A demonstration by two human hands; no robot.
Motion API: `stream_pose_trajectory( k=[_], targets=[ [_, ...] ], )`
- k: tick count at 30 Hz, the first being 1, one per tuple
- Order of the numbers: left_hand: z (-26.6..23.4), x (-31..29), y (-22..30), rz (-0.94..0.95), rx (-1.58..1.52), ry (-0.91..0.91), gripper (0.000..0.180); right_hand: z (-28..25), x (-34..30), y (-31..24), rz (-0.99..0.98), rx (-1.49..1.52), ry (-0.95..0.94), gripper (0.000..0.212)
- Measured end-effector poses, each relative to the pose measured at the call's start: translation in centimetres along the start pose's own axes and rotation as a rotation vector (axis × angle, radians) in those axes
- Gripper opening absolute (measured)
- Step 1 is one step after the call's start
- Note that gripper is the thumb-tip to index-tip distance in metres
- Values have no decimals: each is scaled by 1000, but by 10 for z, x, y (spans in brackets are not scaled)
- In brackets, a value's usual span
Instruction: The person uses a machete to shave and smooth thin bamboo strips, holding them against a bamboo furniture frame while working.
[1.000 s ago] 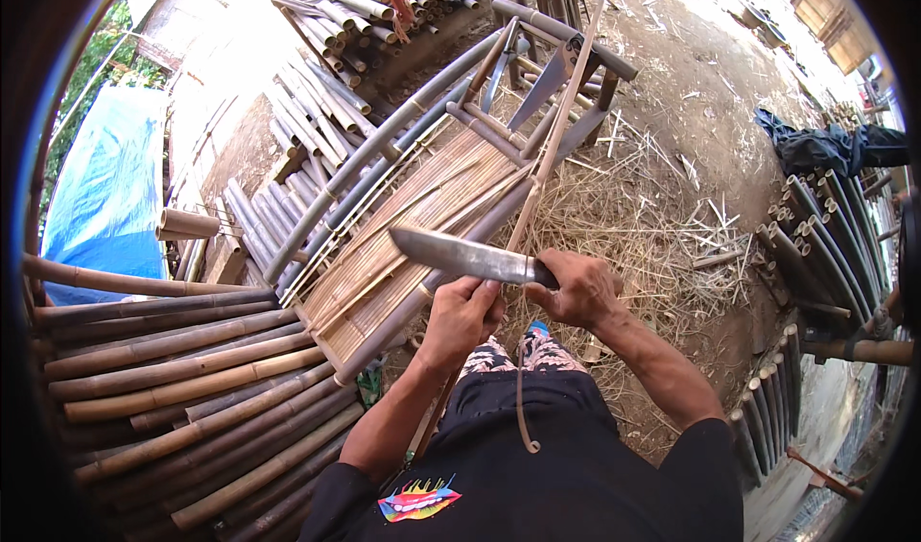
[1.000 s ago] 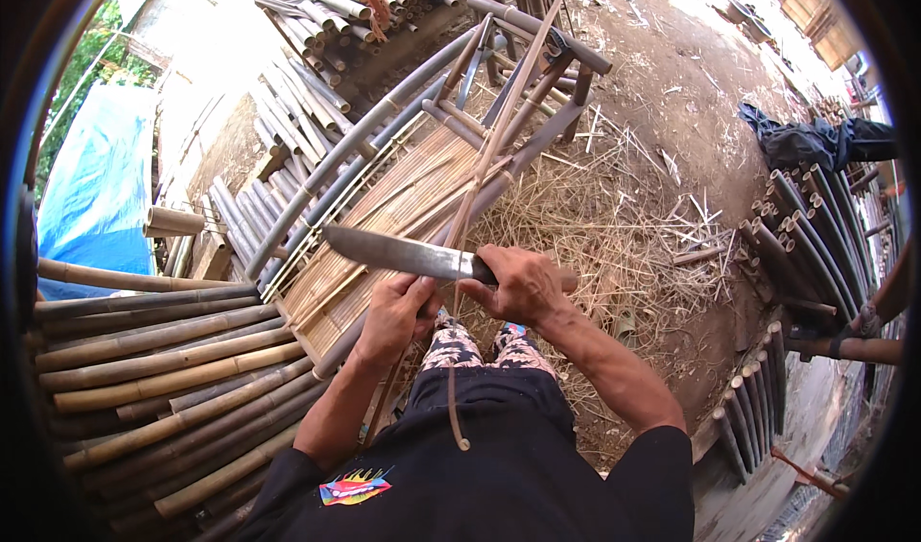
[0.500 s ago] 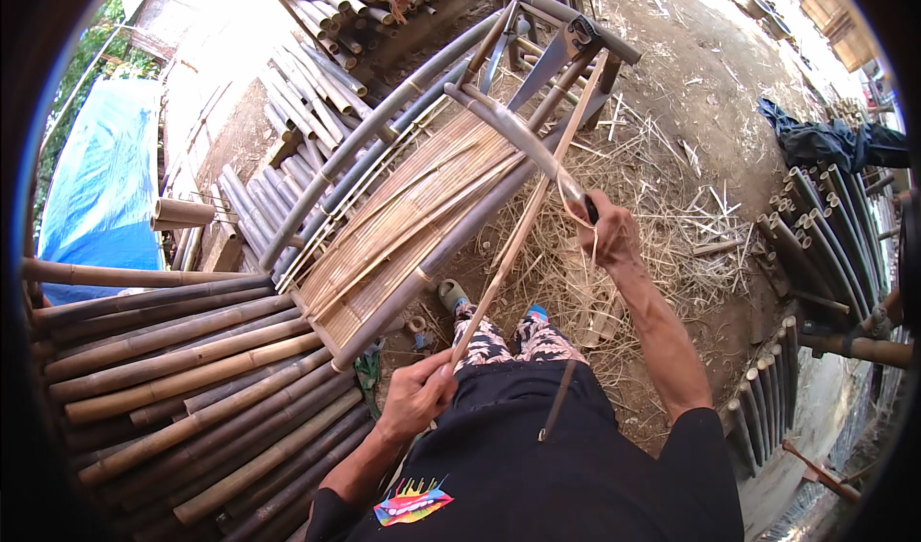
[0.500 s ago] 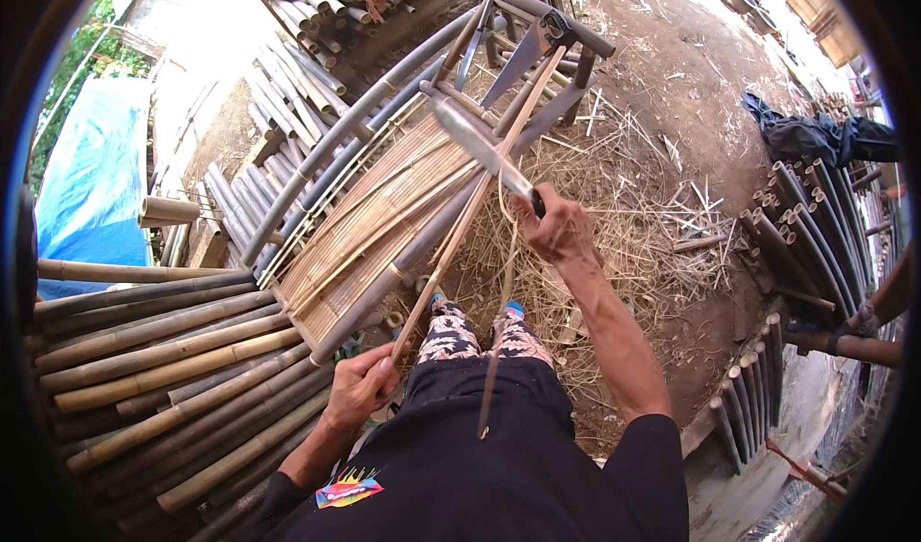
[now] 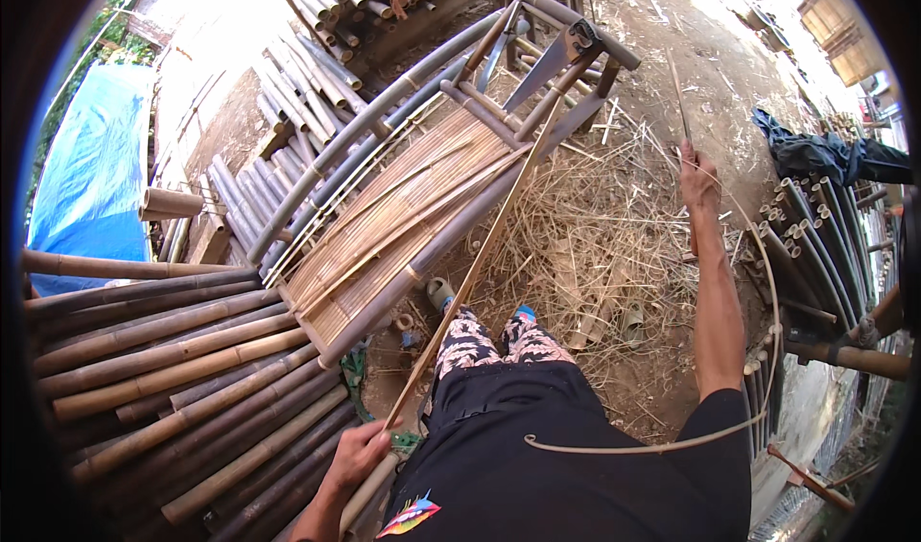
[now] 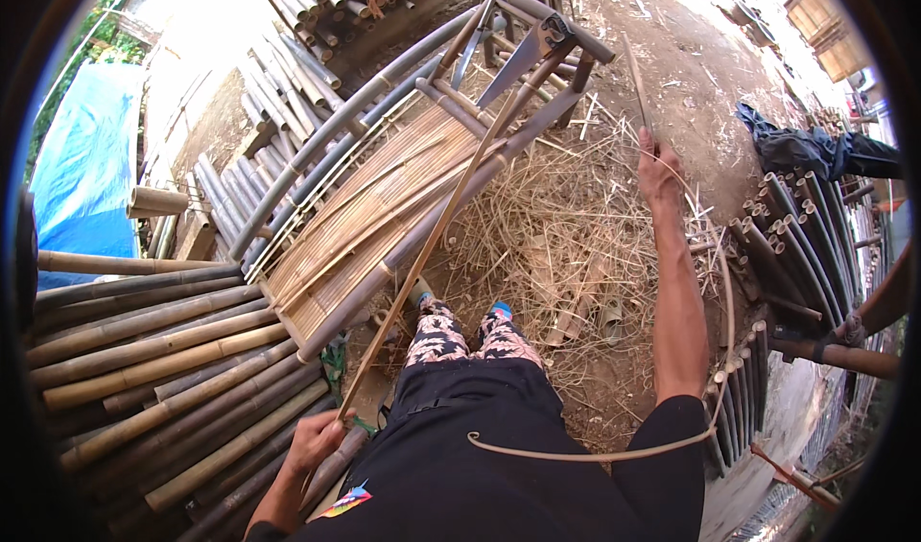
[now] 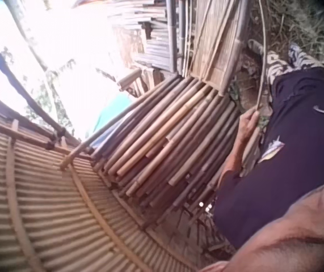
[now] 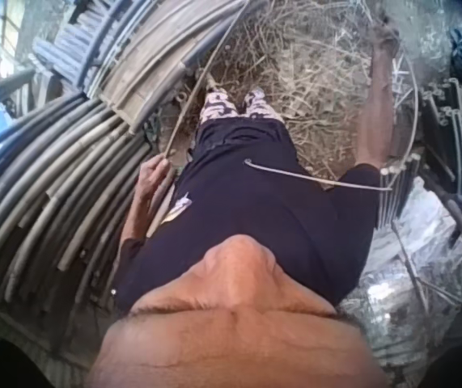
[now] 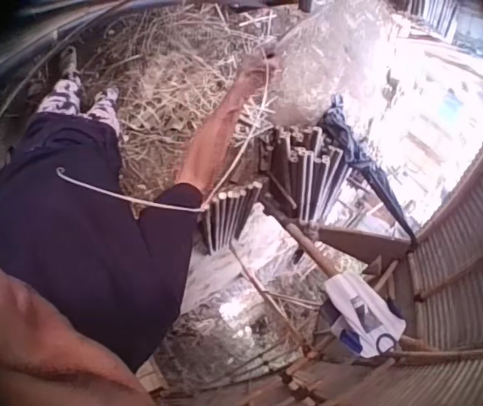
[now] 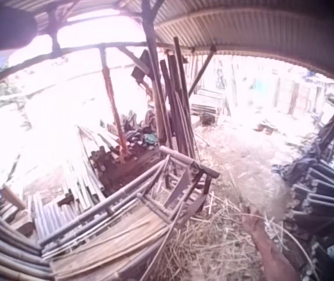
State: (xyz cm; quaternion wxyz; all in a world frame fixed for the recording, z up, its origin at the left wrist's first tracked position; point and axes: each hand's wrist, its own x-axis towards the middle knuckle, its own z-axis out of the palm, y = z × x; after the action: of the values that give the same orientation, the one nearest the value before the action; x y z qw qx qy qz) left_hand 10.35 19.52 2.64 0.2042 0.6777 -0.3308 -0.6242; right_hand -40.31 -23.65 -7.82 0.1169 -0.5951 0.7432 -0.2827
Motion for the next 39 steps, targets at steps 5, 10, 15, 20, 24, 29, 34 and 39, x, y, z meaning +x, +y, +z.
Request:
stream_pose_trajectory(
  k=[5, 10, 15, 20, 24, 29, 34, 39],
  targets=[
    [47, 127, 80, 167, 36, 117, 29, 20, -121, -111, -311, 217, -287, 41],
    [82, 172, 128, 382, 86, 163, 29, 44, -214, -151, -684, 118, -374, 52],
    [90, 157, 125, 311, 93, 126, 28, 44, -187, -137, -334, 168, -389, 57],
    [86, 145, 106, 296, 164, 158, 28, 49, -204, -126, -585, 177, -390, 63],
    [82, 124, 97, 349, 141, 135, 29, 50, -168, -116, -571, 118, -296, 59],
    [51, 95, 83, 252, 135, 63, 28, 45, -140, -90, -309, -15, -466, 58],
    [31, 55, 56, 76, 92, 13, 28, 55, -127, -58, -329, -24, -402, 61],
    [-8, 7, -11, 209, 225, -44, 27, 17, -54, 23, 87, -122, -300, 64]
  ],
)
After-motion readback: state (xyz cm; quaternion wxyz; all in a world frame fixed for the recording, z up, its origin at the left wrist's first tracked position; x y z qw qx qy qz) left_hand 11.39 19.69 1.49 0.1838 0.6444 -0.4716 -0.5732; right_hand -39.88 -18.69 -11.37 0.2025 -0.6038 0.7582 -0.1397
